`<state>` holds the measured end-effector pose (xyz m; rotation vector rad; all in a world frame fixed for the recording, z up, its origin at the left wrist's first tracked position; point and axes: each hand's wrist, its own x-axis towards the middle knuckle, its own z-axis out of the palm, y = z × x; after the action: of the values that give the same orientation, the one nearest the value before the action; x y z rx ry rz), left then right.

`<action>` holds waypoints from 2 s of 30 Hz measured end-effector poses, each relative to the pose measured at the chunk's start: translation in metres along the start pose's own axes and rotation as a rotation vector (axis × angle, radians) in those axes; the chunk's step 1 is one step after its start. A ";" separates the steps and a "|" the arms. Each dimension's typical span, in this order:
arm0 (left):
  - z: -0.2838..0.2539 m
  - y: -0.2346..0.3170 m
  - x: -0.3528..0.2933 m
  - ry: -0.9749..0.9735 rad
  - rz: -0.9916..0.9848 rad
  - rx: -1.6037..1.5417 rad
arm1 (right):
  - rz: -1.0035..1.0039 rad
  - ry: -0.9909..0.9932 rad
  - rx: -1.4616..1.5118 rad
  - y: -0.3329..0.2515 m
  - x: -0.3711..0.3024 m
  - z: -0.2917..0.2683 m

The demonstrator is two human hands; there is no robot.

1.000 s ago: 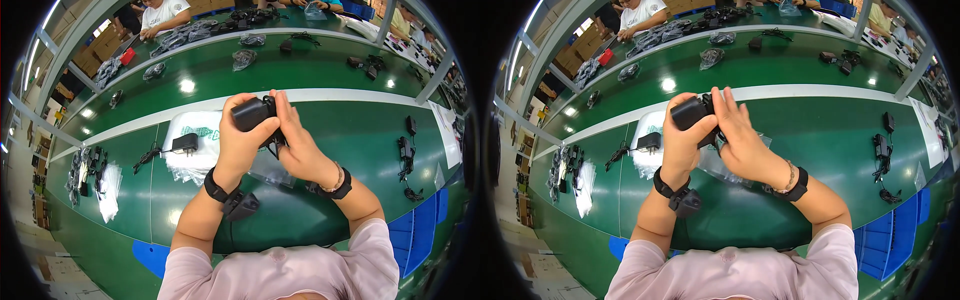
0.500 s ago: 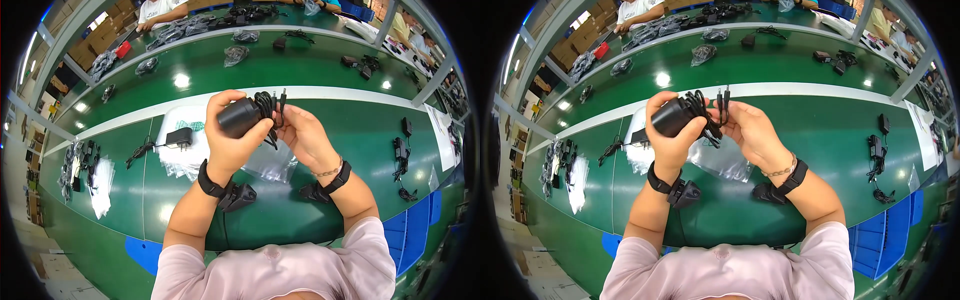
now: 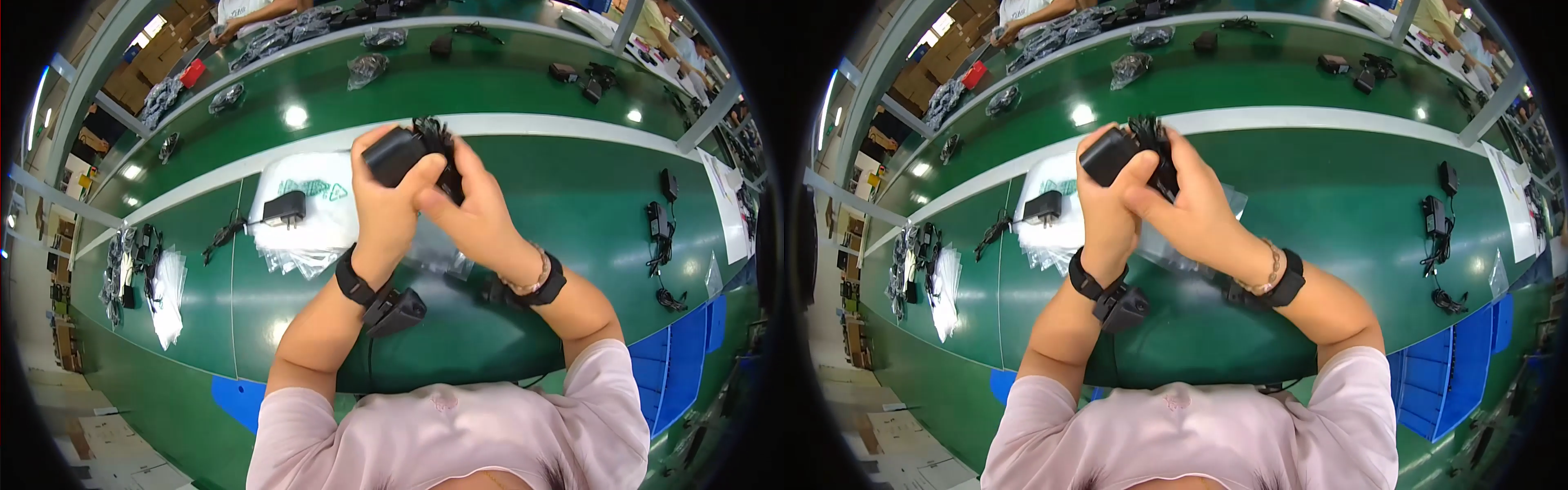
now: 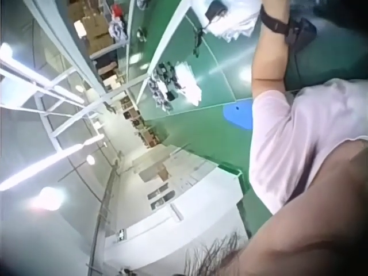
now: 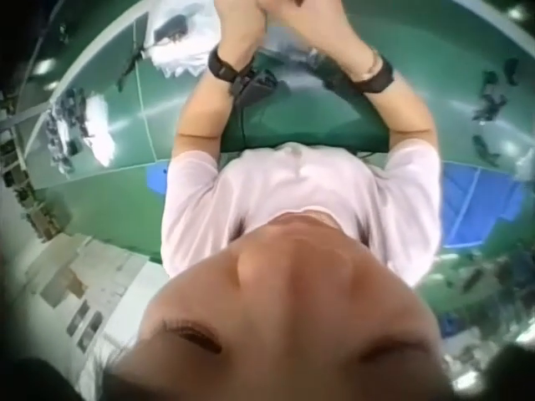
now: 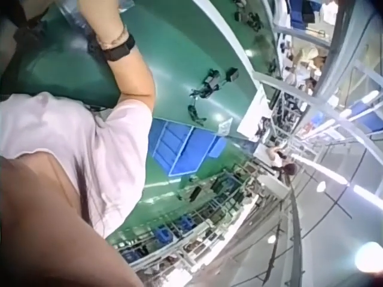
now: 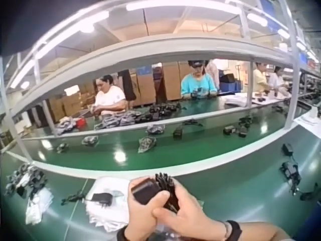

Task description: The person picks up a power adapter and its cord, folds the cord against the adapter body, and slides them into a plastic bag before repeating the process with several more units.

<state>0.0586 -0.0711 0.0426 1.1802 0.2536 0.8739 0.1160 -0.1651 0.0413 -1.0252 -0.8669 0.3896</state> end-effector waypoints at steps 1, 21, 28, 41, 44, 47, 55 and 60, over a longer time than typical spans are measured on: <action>0.002 0.001 0.001 -0.033 -0.007 -0.039 | -0.069 -0.019 -0.187 -0.007 0.004 -0.002; -0.017 -0.082 -0.010 -0.676 -0.108 1.274 | -0.225 0.142 -0.102 -0.075 0.029 -0.077; -0.025 -0.061 0.008 -0.591 -0.400 1.080 | -0.202 0.177 -0.270 -0.063 0.028 -0.082; -0.011 -0.066 -0.025 -0.522 -0.154 1.112 | 0.555 0.301 0.463 0.005 -0.045 -0.070; -0.018 -0.067 -0.024 -0.546 -0.112 1.029 | 0.599 0.287 0.430 0.020 -0.046 -0.070; -0.029 -0.067 -0.020 -0.585 -0.068 0.947 | 0.524 0.292 0.320 0.036 -0.043 -0.072; -0.036 -0.047 -0.005 -0.256 -0.397 0.510 | 0.355 0.048 -0.453 0.027 -0.051 -0.066; -0.029 -0.040 -0.005 -0.285 -0.195 0.472 | -0.029 -0.168 -0.988 0.014 -0.054 -0.046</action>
<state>0.0564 -0.0590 -0.0055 1.6691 0.3464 0.4752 0.1198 -0.2201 -0.0051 -1.8970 -1.2626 -0.0111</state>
